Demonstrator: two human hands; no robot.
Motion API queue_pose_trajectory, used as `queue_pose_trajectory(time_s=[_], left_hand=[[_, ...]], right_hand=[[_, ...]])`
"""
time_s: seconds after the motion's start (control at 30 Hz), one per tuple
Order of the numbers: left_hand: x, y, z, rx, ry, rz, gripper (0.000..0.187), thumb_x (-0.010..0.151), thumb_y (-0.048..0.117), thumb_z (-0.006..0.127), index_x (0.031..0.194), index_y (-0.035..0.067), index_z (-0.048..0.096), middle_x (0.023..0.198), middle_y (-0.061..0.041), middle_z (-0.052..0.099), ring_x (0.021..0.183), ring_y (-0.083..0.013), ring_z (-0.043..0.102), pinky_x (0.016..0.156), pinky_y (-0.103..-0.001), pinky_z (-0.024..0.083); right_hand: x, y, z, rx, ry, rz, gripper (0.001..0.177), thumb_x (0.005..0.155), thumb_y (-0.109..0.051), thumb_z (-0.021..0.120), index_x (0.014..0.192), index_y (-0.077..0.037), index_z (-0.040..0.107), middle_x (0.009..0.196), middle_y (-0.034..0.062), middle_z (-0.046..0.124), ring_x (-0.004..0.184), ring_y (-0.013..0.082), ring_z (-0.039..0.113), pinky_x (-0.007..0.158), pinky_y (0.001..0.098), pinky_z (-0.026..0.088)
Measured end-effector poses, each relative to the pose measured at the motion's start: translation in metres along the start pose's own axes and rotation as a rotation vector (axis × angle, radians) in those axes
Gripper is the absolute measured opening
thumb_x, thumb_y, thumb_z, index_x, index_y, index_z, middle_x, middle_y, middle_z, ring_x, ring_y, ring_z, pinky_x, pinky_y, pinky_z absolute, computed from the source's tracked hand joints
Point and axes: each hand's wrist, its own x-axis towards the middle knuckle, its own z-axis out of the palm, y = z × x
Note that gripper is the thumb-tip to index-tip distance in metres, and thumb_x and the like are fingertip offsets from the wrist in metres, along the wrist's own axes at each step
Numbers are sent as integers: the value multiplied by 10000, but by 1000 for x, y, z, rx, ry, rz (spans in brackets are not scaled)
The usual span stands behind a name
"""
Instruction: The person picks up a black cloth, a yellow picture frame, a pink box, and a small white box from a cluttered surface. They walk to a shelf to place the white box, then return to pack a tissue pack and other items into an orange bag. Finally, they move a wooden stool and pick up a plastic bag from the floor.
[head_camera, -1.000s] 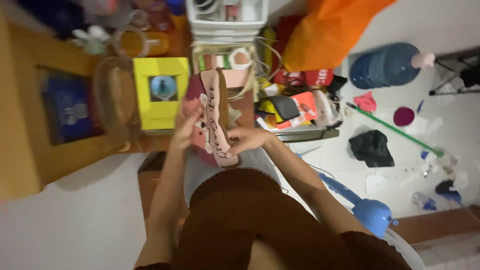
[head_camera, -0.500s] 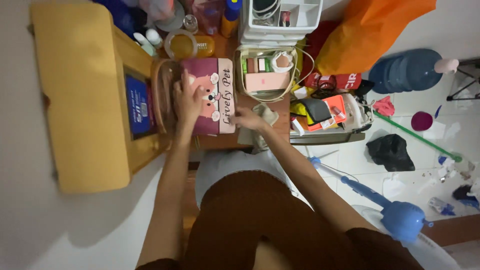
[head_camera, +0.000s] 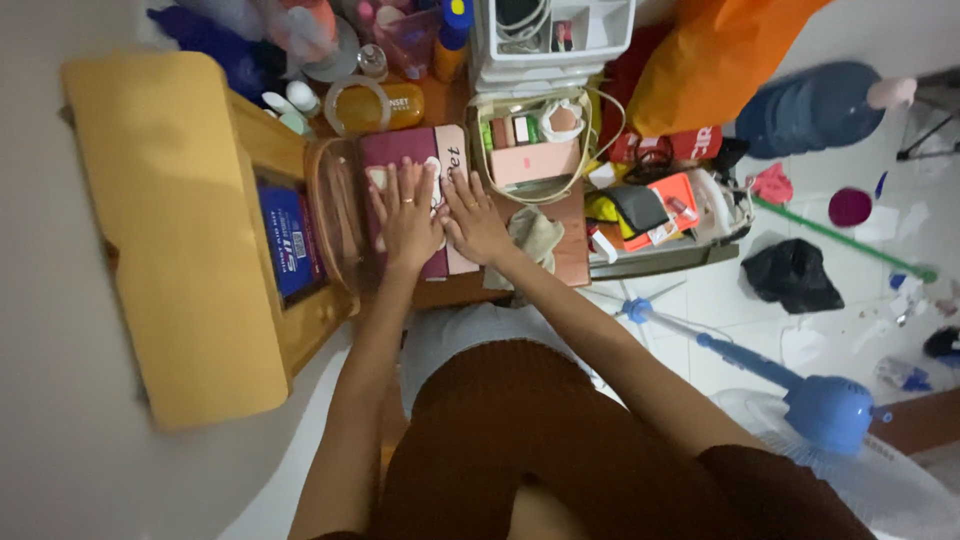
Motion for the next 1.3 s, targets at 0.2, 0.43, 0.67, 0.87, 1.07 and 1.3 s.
queue_pose_trajectory(time_s=[0.2, 0.43, 0.67, 0.87, 1.07, 1.3], left_hand=[[-3, 19, -2, 44, -89, -26, 780, 911, 323, 760, 1603, 235, 411, 1693, -171, 247, 1550, -442, 166, 1142, -784, 98], [-22, 69, 27, -40, -51, 38, 485, 991, 223, 611, 1475, 190, 591, 1693, -146, 290, 1571, -424, 98, 1145, -759, 26], [-24, 187, 44, -537, -36, 275, 444, 1076, 178, 523, 1514, 106, 524, 1632, -164, 351, 1424, -354, 472, 1130, -560, 419], [-14, 262, 86, -578, -21, 488, 409, 1025, 158, 586, 1429, 98, 582, 1566, -187, 409, 1372, -367, 518, 1025, -484, 525], [0, 319, 123, -557, -19, 578, 359, 882, 97, 704, 1239, 69, 700, 1450, -217, 535, 1275, -391, 597, 994, -493, 535], [10, 355, 117, -543, -123, 482, 252, 924, 117, 672, 1157, 52, 743, 1398, -209, 573, 1235, -400, 609, 985, -485, 524]], right_hand=[[-6, 8, -11, 130, -126, 78, 688, 1081, -425, 491, 1661, -156, 237, 1699, 163, 218, 1526, 509, 179, 1109, 666, 411], [-38, 31, -66, 372, 51, 107, 375, 1034, -263, 591, 1386, -150, 650, 1406, 83, 651, 1405, 355, 508, 1210, 451, 349], [-133, 138, -88, 360, 399, 355, 277, 949, -89, 617, 1201, -76, 731, 1159, 183, 732, 1106, 407, 668, 968, 505, 514], [-222, 250, -100, 262, 348, 658, 225, 960, -146, 648, 1167, -159, 736, 1079, 91, 729, 1028, 333, 675, 937, 452, 534], [-290, 366, -69, 130, 174, 852, 223, 935, -145, 639, 1134, -115, 736, 1220, 142, 663, 1077, 416, 659, 914, 499, 561], [-288, 411, -103, -186, -465, 876, 446, 934, -154, 588, 1357, -263, 676, 1649, 44, 317, 1433, 381, 418, 1009, 499, 552]])
